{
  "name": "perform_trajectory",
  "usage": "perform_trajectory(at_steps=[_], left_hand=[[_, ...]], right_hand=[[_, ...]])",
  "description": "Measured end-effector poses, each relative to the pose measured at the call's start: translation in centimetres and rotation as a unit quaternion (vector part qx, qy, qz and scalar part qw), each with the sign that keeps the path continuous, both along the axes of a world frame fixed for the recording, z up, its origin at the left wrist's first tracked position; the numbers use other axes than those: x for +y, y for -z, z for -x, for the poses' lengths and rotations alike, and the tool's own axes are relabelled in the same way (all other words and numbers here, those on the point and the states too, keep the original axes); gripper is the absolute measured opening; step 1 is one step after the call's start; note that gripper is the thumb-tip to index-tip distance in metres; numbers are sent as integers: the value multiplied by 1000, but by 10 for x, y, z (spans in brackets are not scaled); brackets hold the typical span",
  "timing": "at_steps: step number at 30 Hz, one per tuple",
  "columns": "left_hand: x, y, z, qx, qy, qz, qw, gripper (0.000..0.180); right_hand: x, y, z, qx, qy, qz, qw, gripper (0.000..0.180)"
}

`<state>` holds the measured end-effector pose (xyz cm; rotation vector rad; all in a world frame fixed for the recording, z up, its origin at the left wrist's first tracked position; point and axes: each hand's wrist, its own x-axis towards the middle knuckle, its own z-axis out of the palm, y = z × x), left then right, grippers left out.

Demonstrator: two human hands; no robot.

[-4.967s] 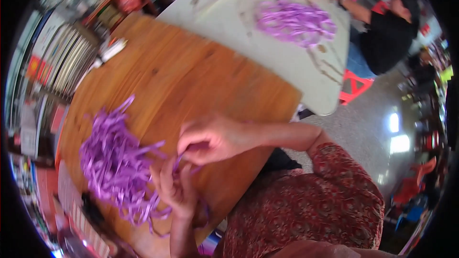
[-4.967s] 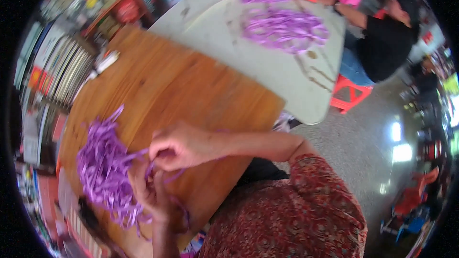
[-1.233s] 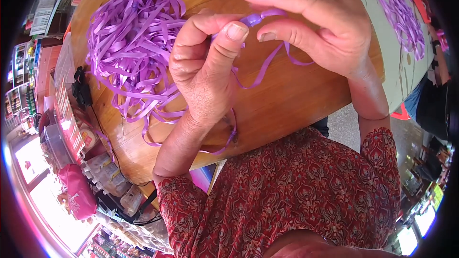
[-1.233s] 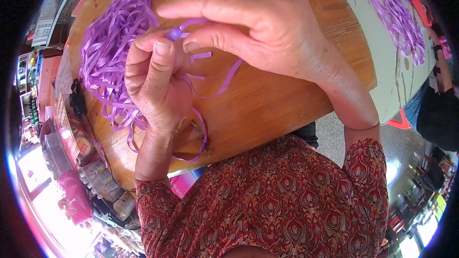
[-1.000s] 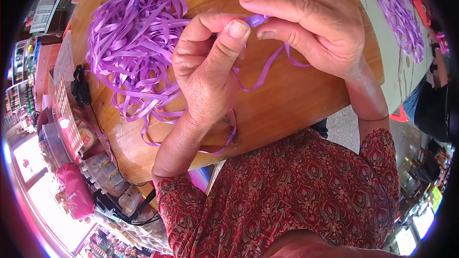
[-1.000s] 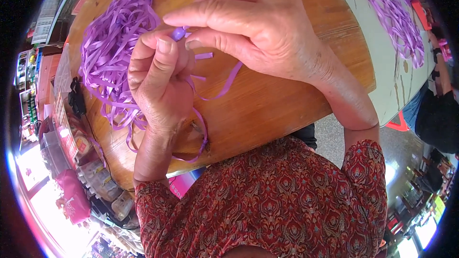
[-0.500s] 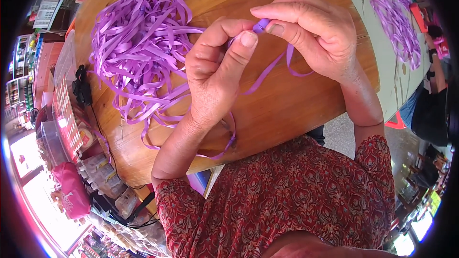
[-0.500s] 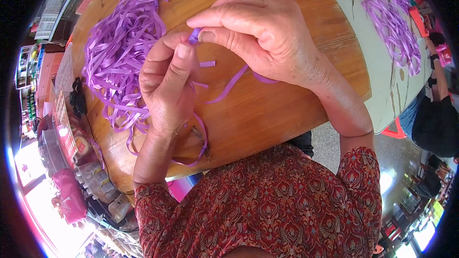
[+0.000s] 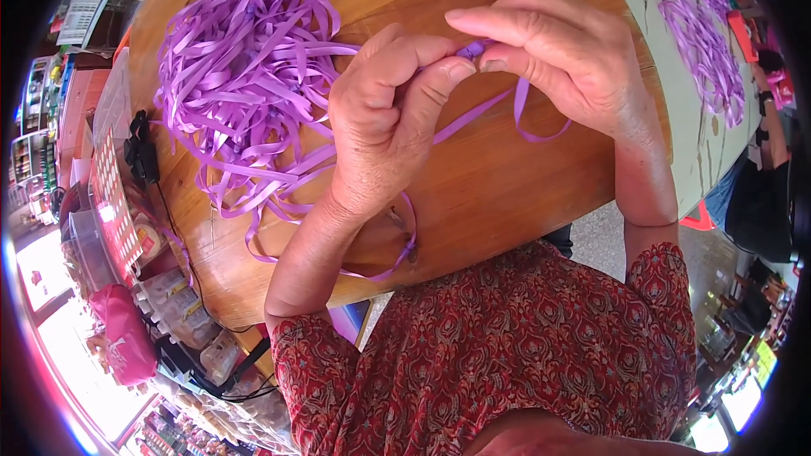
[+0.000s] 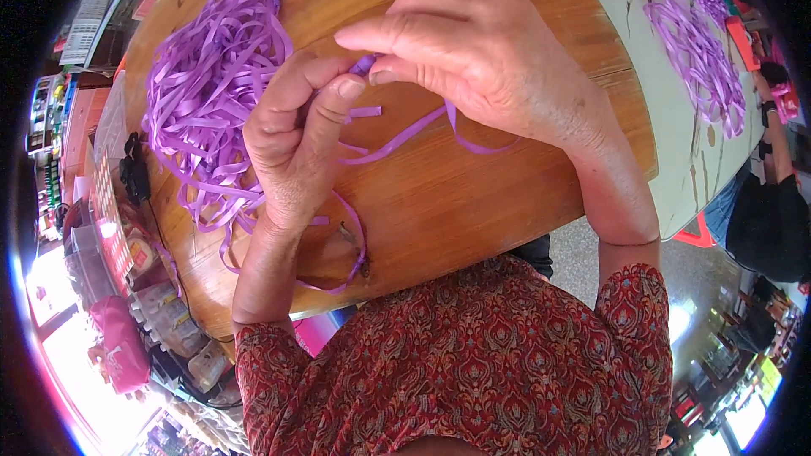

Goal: The person picks up a purple ribbon from a pile on a wooden table and ties a knot in it by hand, repeating this process with several ribbons.

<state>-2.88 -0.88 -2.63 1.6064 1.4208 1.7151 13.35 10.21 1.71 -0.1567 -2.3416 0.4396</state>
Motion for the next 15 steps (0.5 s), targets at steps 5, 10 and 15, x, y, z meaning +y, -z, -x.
perform_trajectory(at_steps=[5, 10, 15], left_hand=[[2, -2, 2, 44, 11, -25, 999, 9], [1, -9, 4, 59, 39, -1, 997, 12], [3, -11, 9, 115, 46, 16, 992, 9]], right_hand=[[2, 0, -3, -46, 7, -54, 997, 32], [3, 2, -4, -40, -8, -46, 998, 30], [5, 2, -5, -47, -8, -66, 997, 28]])
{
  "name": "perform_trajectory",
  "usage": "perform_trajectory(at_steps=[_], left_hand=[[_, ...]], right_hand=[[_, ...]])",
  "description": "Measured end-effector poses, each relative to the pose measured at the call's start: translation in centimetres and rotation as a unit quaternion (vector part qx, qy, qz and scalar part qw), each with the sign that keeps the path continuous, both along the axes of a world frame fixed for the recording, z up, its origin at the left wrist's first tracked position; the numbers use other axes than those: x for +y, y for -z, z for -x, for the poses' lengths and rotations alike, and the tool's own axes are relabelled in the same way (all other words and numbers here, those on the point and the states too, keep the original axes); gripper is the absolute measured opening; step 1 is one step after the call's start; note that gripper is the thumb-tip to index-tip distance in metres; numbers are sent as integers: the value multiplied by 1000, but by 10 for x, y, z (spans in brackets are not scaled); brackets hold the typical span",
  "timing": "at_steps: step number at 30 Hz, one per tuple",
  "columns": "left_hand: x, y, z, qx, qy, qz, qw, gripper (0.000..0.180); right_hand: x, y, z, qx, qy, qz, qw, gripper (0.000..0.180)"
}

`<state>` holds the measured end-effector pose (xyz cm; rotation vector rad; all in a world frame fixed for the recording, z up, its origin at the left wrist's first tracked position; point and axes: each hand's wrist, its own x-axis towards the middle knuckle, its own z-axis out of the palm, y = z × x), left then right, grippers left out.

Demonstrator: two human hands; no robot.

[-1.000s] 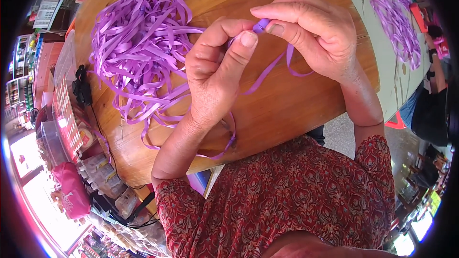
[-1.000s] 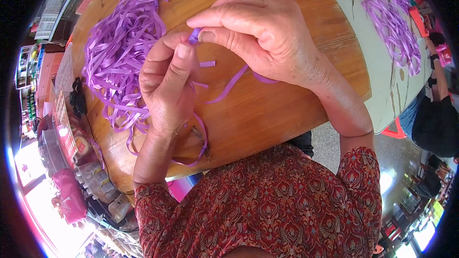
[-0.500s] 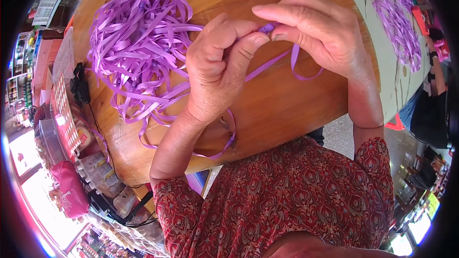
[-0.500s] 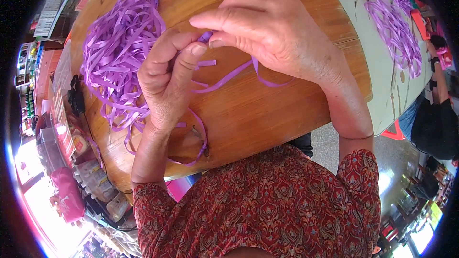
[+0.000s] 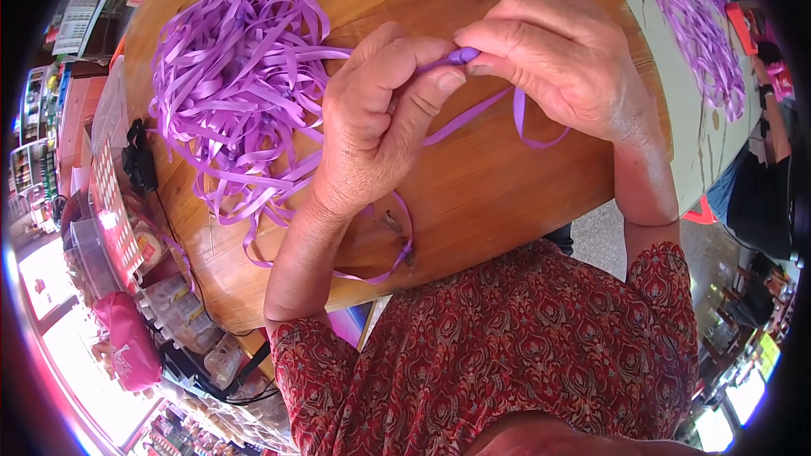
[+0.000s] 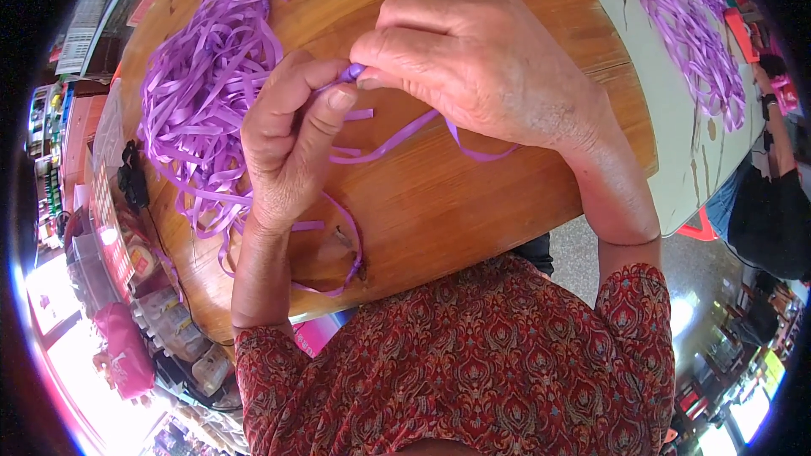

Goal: The person picks up a purple ribbon from a pile on a wooden table and ties a knot in it by hand, repeating this process with several ribbons.

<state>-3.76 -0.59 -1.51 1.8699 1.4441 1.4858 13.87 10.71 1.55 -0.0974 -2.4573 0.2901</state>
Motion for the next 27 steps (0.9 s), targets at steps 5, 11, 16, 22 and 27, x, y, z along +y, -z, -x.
perform_trajectory(at_steps=[5, 11, 16, 22, 27], left_hand=[[2, 3, 3, -2, -2, -23, 1000, 8], [4, 5, 6, 42, -26, -73, 996, 9], [7, 8, 11, 88, -30, -80, 993, 12], [8, 9, 11, 110, -33, -68, 991, 14], [7, 8, 12, 124, -27, -50, 991, 15]], right_hand=[[-1, 2, 3, -4, -17, -11, 1000, 26], [2, 9, 7, -14, -11, 70, 997, 20], [10, 14, 9, -54, -54, 226, 971, 18], [12, 20, 10, -100, -52, 341, 933, 21], [11, 23, 11, -74, -54, 368, 925, 21]])
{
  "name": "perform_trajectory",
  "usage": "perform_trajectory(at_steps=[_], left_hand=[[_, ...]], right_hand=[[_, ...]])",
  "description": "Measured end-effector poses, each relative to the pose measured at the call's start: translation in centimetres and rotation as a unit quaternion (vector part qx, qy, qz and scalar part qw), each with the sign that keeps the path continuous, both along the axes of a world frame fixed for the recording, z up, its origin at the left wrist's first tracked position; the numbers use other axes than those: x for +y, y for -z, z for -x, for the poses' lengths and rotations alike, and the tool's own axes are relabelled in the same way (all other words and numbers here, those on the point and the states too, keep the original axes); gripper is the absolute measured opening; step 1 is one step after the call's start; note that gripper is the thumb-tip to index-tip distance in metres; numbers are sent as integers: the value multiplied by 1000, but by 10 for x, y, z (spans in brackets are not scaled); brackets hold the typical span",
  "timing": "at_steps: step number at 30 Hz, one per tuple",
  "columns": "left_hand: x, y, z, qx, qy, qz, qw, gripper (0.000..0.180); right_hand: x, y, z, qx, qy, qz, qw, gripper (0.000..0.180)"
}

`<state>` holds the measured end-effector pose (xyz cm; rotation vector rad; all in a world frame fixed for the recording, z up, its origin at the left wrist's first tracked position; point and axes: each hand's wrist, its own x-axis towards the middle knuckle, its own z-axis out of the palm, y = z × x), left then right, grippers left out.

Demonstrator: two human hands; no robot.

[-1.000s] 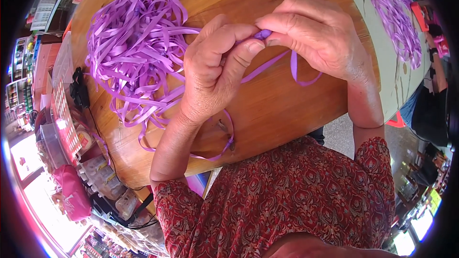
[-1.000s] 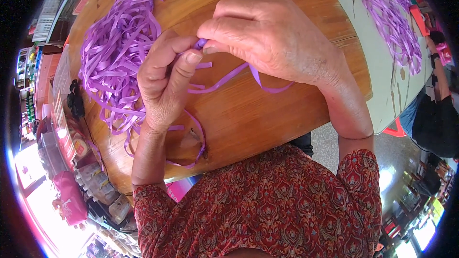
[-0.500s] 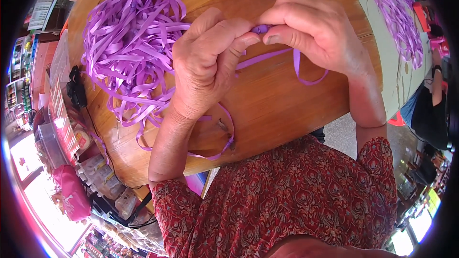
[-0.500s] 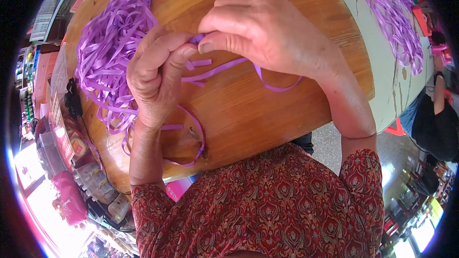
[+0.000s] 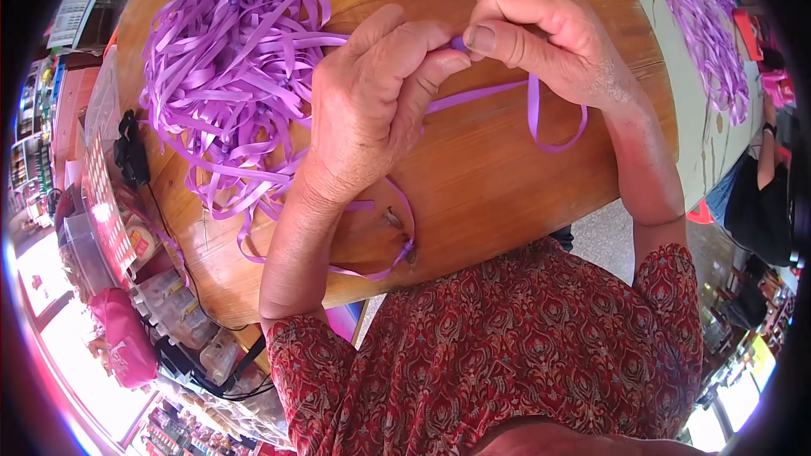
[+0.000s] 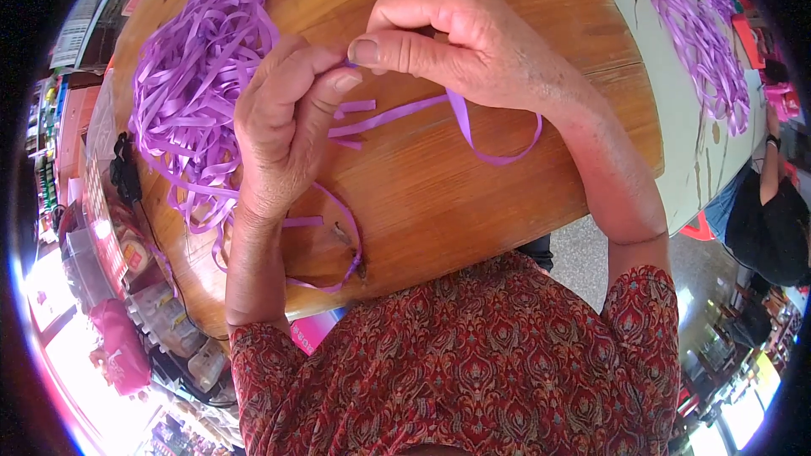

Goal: The person picks up a purple ribbon from a pile on a wooden table and ties a knot in it by hand, repeating this process with several ribbons.

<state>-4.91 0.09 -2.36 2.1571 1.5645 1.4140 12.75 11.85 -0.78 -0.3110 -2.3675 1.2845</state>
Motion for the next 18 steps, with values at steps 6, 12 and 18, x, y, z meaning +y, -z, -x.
perform_trajectory(at_steps=[6, 12, 18], left_hand=[[1, 2, 2, -43, 22, 31, 998, 12], [-2, 1, 4, 2, 25, 41, 999, 6], [-2, 1, 6, 15, 21, 42, 999, 5]], right_hand=[[-1, 2, 1, 9, -5, 17, 1000, 20], [-1, 6, 1, -39, -6, 93, 995, 31], [-1, 8, 4, -47, -15, 52, 997, 34]])
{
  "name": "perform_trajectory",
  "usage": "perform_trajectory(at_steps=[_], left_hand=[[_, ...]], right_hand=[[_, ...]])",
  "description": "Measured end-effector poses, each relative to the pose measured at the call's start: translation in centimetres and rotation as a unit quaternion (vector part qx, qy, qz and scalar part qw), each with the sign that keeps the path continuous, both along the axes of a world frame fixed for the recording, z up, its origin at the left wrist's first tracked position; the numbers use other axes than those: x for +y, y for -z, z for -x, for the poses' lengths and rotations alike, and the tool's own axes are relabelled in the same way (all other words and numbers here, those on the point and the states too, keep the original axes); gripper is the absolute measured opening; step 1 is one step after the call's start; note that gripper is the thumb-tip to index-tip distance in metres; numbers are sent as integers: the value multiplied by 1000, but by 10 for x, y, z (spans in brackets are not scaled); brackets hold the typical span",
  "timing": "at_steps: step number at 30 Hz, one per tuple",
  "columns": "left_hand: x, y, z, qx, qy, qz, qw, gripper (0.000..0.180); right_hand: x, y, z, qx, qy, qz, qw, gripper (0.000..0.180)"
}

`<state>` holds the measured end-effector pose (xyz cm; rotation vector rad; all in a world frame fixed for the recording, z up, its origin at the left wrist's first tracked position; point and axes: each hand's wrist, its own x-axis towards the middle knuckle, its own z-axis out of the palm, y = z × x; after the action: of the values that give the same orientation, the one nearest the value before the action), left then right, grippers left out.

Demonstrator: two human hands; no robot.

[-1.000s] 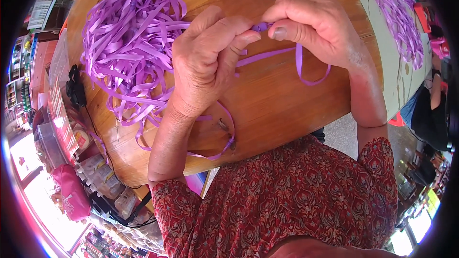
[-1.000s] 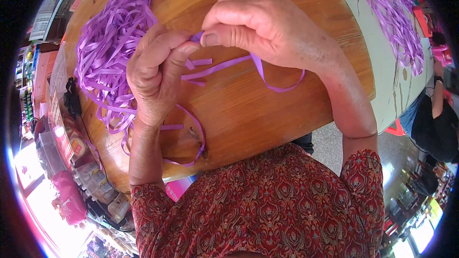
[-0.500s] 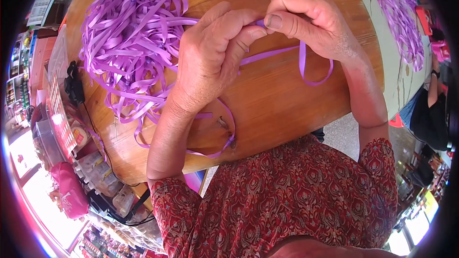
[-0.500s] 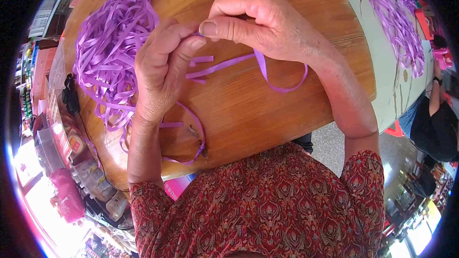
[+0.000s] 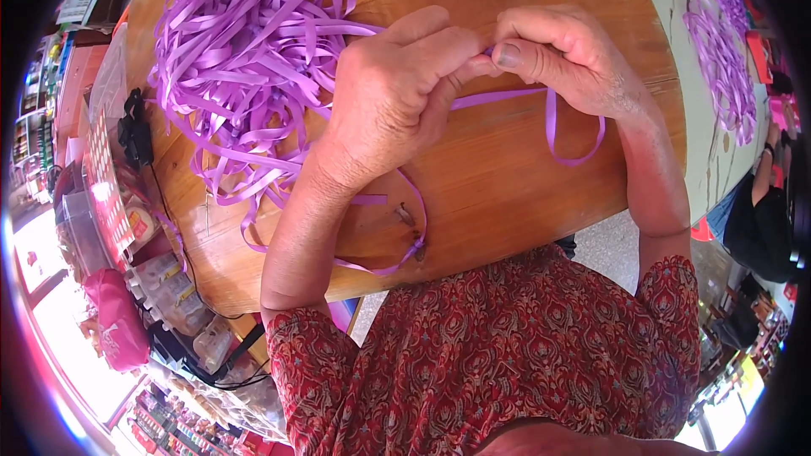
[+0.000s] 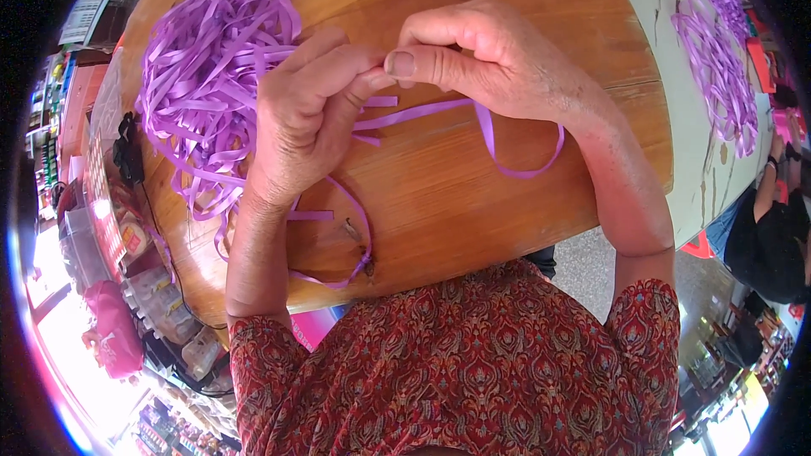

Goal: The person picks up a purple ribbon from a pile on a wooden table and ties a knot in it by hand, repeating this process with several ribbons.

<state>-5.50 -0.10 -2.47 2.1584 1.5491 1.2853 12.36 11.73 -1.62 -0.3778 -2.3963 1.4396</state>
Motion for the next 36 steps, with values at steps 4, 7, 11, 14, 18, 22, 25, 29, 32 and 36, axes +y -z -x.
perform_trajectory(at_steps=[4, 7, 11, 14, 18, 22, 25, 29, 32, 36], left_hand=[[-2, 1, 0, 41, 8, 8, 999, 13], [-6, 1, -2, 71, 6, 1, 997, 23], [-3, 4, -6, 52, -10, -63, 997, 19], [-4, 3, -9, 29, -21, -73, 997, 20], [-6, 1, -10, 22, -17, -82, 996, 21], [-6, 1, -13, 8, -19, -99, 995, 20], [-6, 1, -14, -2, -14, -103, 995, 19], [-2, 0, -15, -30, -22, -110, 993, 16], [-1, 0, -17, -61, -40, -102, 992, 15], [2, 4, -21, -111, -38, -117, 986, 14]], right_hand=[[1, 1, 1, 28, -13, -53, 998, 35], [-1, 3, 1, 25, -13, -14, 1000, 37], [-6, 3, 0, 32, -5, 23, 999, 39], [-12, 1, -1, 18, 23, 73, 997, 41], [-20, -3, -1, 6, 46, 116, 992, 40], [-28, -7, 0, 10, 59, 210, 976, 38], [-34, -12, -1, 1, 67, 274, 959, 38], [-32, -11, 0, 25, 71, 319, 945, 39], [-20, -8, -1, 35, 60, 338, 938, 39], [-14, 1, -1, 88, 69, 302, 947, 39]])
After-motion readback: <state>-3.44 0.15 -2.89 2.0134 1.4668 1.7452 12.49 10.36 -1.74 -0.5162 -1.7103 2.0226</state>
